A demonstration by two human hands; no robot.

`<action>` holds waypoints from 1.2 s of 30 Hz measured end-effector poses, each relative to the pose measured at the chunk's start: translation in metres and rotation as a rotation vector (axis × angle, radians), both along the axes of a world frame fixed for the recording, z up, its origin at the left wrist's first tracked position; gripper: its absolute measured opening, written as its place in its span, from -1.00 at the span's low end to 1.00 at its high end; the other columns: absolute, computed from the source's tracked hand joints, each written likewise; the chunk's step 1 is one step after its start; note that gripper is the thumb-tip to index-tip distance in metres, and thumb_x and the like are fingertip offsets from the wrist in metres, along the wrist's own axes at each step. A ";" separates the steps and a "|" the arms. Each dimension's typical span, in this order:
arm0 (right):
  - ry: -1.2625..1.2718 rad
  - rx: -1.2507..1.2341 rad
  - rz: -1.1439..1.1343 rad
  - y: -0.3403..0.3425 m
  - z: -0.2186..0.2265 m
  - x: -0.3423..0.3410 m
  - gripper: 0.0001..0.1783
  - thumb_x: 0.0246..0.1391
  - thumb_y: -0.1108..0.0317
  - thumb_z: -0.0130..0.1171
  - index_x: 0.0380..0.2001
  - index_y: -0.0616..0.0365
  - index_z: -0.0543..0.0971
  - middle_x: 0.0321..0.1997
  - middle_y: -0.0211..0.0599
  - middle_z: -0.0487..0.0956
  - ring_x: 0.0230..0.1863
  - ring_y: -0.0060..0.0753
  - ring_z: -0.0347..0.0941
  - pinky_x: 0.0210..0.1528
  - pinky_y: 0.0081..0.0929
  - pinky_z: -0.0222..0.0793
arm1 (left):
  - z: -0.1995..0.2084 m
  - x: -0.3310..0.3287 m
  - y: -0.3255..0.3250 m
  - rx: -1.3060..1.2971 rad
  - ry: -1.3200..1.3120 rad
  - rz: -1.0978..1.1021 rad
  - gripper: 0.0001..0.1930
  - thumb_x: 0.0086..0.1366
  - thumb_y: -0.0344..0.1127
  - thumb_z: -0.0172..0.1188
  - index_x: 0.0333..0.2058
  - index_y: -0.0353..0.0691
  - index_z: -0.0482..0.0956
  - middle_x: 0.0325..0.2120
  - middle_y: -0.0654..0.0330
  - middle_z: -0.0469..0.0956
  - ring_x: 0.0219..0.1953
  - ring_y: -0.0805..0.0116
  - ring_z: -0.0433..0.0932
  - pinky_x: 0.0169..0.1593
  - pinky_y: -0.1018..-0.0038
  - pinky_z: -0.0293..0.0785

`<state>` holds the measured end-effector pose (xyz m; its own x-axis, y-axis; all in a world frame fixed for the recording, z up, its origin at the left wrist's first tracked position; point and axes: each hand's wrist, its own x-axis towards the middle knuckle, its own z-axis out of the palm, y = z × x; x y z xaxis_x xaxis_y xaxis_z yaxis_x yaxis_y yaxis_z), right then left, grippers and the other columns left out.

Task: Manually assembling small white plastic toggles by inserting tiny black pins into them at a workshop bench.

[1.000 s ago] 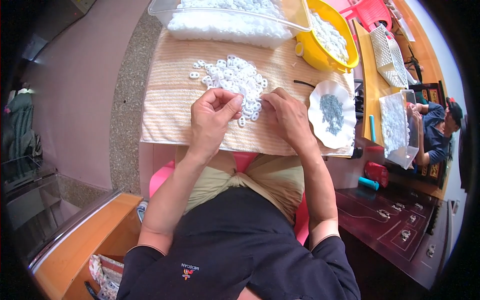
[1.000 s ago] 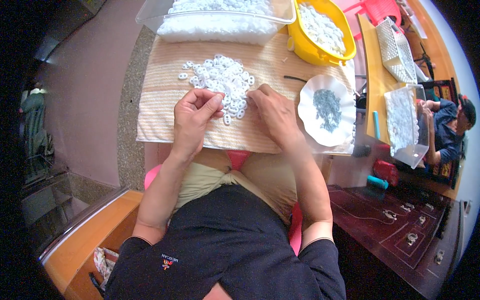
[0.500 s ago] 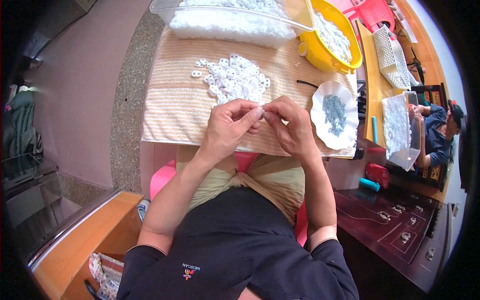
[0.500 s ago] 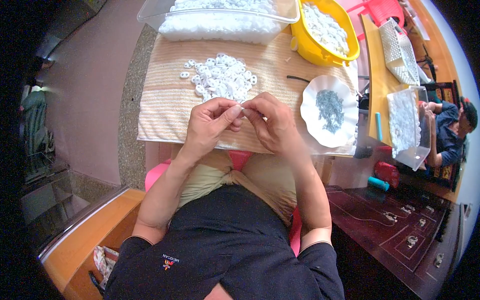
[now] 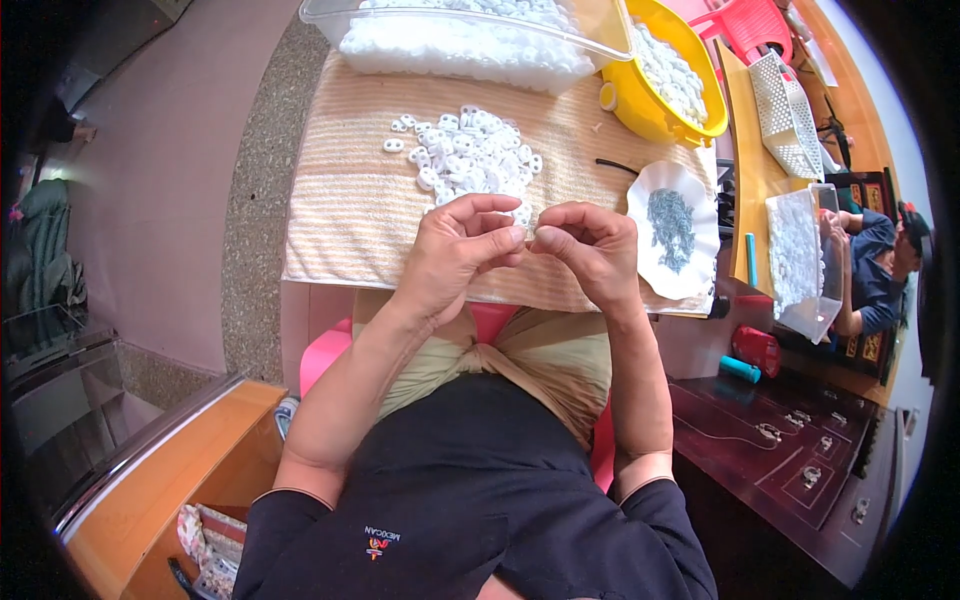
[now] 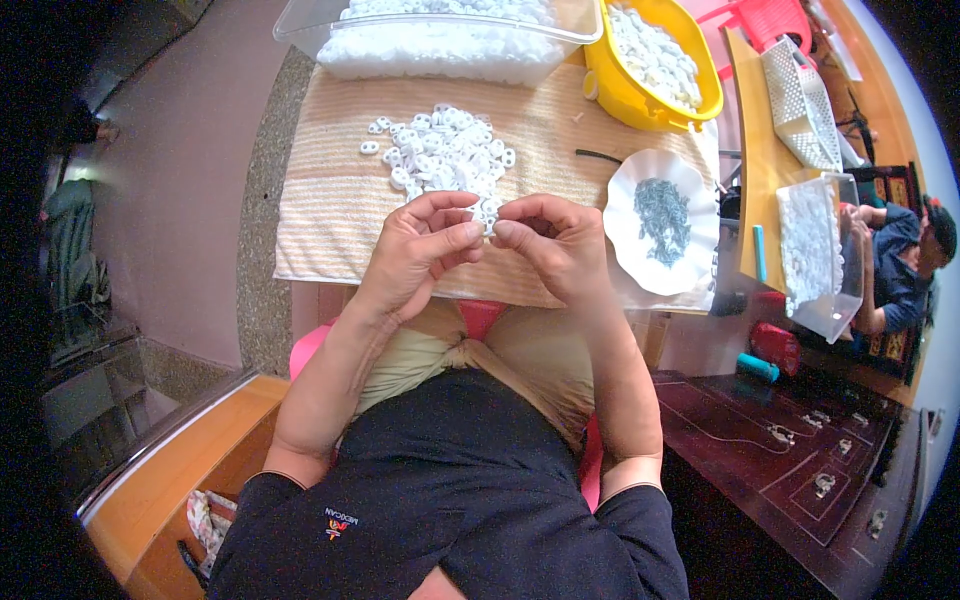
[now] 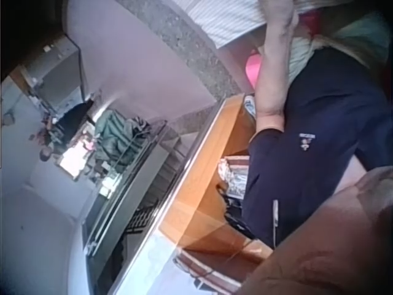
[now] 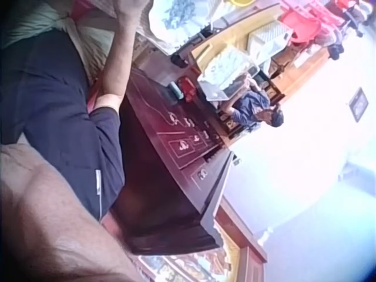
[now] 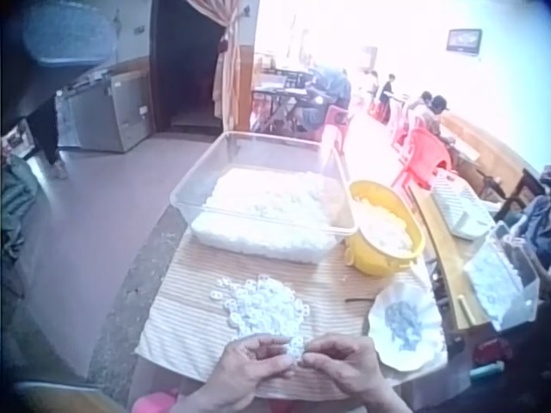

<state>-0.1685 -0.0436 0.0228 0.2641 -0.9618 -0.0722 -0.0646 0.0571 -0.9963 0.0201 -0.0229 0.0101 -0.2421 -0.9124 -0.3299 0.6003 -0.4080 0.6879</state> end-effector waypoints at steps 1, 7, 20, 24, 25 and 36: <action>-0.032 0.029 0.003 0.000 0.000 0.000 -0.88 0.05 0.55 0.24 -0.31 0.33 0.59 -0.38 -0.32 0.63 -0.37 -0.61 0.55 -0.28 -0.66 0.49 | -0.001 0.000 0.000 0.007 0.009 -0.016 -0.82 0.18 -0.47 0.26 -0.21 -0.30 0.56 -0.36 0.22 0.59 -0.36 0.49 0.57 -0.25 0.57 0.58; -0.092 0.047 0.013 0.002 -0.001 0.001 -0.91 0.06 0.56 0.23 -0.33 0.34 0.59 -0.38 -0.32 0.62 -0.35 -0.60 0.56 -0.27 -0.66 0.51 | 0.000 -0.002 0.002 0.047 0.066 -0.054 -0.82 0.20 -0.47 0.25 -0.20 -0.28 0.55 -0.33 0.21 0.59 -0.32 0.48 0.59 -0.19 0.56 0.61; -0.101 -0.001 0.103 -0.001 -0.001 -0.002 -0.97 0.02 0.56 0.25 -0.44 0.30 0.60 -0.42 -0.38 0.60 -0.36 -0.64 0.47 -0.28 -0.66 0.40 | 0.000 -0.004 0.003 0.058 0.134 -0.092 -0.89 0.22 -0.47 0.24 -0.29 -0.30 0.51 -0.38 0.16 0.60 -0.37 0.42 0.61 -0.24 0.55 0.61; -0.069 -0.034 0.110 0.000 -0.002 -0.003 -0.97 0.02 0.56 0.25 -0.44 0.30 0.60 -0.42 -0.37 0.60 -0.35 -0.62 0.48 -0.27 -0.66 0.40 | 0.000 -0.005 0.003 0.039 0.133 -0.090 -0.90 0.22 -0.48 0.22 -0.29 -0.30 0.51 -0.40 0.16 0.59 -0.37 0.43 0.61 -0.26 0.55 0.60; -0.029 -0.060 0.135 0.000 -0.002 -0.005 -0.96 0.04 0.56 0.23 -0.41 0.32 0.59 -0.39 -0.31 0.58 -0.35 -0.57 0.49 -0.26 -0.63 0.43 | 0.000 -0.004 0.003 0.034 0.128 -0.094 -0.90 0.22 -0.47 0.22 -0.29 -0.30 0.51 -0.40 0.16 0.59 -0.38 0.44 0.61 -0.27 0.55 0.60; -0.086 -0.078 0.114 0.002 -0.005 -0.001 -0.90 0.12 0.54 0.18 -0.29 0.34 0.58 -0.28 -0.32 0.59 -0.29 -0.61 0.50 -0.21 -0.66 0.44 | -0.001 -0.006 0.003 0.053 0.137 -0.039 -0.88 0.23 -0.45 0.23 -0.27 -0.29 0.52 -0.41 0.18 0.59 -0.37 0.47 0.59 -0.25 0.55 0.61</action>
<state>-0.1692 -0.0414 0.0174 0.3743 -0.9269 0.0287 0.0196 -0.0230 -0.9995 0.0146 -0.0201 0.0094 -0.3232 -0.8836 -0.3388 0.6700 -0.4665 0.5775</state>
